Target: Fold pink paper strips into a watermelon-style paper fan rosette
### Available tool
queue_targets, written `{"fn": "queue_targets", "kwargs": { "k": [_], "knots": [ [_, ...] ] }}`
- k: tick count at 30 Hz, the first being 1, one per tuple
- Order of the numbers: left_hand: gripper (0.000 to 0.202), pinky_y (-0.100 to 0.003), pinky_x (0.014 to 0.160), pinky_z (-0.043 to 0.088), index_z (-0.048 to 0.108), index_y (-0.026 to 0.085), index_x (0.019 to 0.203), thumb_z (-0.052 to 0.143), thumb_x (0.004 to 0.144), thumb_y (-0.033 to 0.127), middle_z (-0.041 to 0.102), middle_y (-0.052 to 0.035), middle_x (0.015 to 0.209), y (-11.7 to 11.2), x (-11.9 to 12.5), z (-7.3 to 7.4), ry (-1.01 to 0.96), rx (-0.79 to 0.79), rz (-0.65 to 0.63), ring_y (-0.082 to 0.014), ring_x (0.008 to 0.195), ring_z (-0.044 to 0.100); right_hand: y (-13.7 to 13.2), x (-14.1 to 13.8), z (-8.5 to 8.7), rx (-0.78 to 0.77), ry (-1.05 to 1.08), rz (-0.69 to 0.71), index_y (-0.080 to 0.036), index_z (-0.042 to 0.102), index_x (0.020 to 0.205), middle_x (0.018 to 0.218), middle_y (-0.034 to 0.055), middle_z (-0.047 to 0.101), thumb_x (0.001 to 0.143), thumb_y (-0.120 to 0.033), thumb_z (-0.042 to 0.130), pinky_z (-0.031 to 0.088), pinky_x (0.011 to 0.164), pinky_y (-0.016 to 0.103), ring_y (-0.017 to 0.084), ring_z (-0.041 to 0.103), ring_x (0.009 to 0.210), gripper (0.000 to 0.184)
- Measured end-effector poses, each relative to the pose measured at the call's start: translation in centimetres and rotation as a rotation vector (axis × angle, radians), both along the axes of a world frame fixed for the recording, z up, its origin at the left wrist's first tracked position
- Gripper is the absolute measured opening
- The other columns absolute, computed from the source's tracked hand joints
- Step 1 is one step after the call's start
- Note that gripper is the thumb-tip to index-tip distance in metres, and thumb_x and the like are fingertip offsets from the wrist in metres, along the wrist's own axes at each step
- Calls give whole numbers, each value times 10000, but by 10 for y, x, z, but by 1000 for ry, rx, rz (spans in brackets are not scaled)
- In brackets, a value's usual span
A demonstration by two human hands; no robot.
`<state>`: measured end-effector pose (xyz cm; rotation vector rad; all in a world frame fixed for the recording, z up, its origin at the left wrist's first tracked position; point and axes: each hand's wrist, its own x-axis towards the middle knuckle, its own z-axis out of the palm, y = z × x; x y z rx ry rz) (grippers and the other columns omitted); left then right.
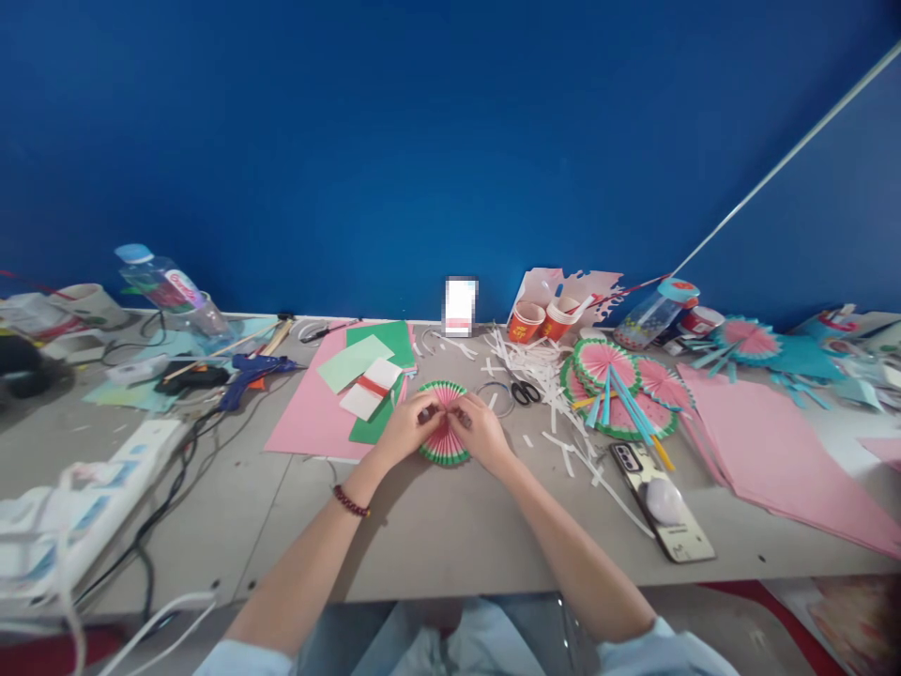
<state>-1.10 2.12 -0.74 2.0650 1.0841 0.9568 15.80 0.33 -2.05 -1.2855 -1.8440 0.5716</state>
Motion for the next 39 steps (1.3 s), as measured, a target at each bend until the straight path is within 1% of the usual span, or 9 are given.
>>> {"fn": "queue_targets", "kwargs": {
  "k": [5, 11, 14, 17, 21, 25, 29, 34, 39],
  "knots": [
    [160, -218, 547, 415, 584, 174, 800, 523, 849, 314, 577, -2, 767, 1, 1, -2, -53, -33, 17, -90, 575, 493, -1, -1, 1, 25, 3, -8, -198, 611, 802, 845, 42, 594, 812, -186, 510, 459, 644, 260, 152, 568, 689, 102],
    [70, -226, 553, 431, 581, 180, 809, 544, 802, 238, 594, 17, 690, -4, 4, 3, -90, -83, 53, -94, 541, 505, -1, -2, -2, 16, -9, -2, -201, 614, 795, 853, 36, 598, 801, -172, 513, 458, 637, 256, 146, 573, 683, 105],
    [42, -220, 552, 434, 558, 185, 802, 547, 788, 223, 599, 20, 708, -4, 5, 3, -123, -118, 65, -89, 540, 506, -1, -3, -1, 13, -13, -17, -202, 611, 796, 853, 35, 604, 799, -176, 515, 455, 629, 253, 147, 576, 682, 99],
    [100, -208, 543, 424, 515, 191, 825, 575, 777, 255, 579, 24, 720, -3, 5, 0, -206, -166, 76, -89, 563, 504, -3, -4, 2, 25, -34, -39, -205, 608, 794, 848, 34, 610, 817, -192, 509, 449, 609, 245, 142, 574, 663, 102],
    [186, -187, 499, 379, 474, 183, 805, 619, 752, 288, 571, 18, 758, -1, 7, -5, -353, -281, 67, -59, 512, 452, -5, -5, 4, 127, -128, -84, -214, 609, 802, 827, 38, 626, 827, -182, 509, 446, 608, 248, 169, 593, 733, 108],
    [279, -170, 456, 331, 469, 172, 784, 682, 699, 330, 565, 17, 791, 0, 9, -6, -475, -394, 78, -22, 458, 401, -7, -6, 4, 284, -196, -110, -217, 613, 822, 832, 47, 653, 845, -164, 486, 465, 685, 270, 186, 605, 808, 140],
    [328, -163, 458, 331, 477, 166, 772, 720, 657, 351, 559, 18, 788, 0, 11, -2, -513, -449, 70, -25, 482, 433, -8, -5, 3, 347, -230, -110, -222, 610, 817, 828, 56, 665, 856, -150, 450, 472, 743, 293, 188, 604, 810, 180],
    [338, -178, 515, 386, 496, 172, 808, 724, 661, 375, 563, 3, 803, -4, 10, 5, -528, -450, 62, -66, 586, 516, -8, -3, 3, 355, -183, -75, -231, 603, 806, 830, 59, 670, 851, -156, 449, 481, 738, 304, 184, 605, 783, 178],
    [329, -174, 520, 374, 492, 168, 826, 709, 694, 379, 558, 7, 812, -6, 7, 12, -518, -472, -4, -42, 551, 464, -9, -5, 5, 316, -137, -70, -236, 597, 780, 778, 49, 666, 852, -174, 441, 487, 696, 289, 170, 607, 728, 183]
  ]
}}
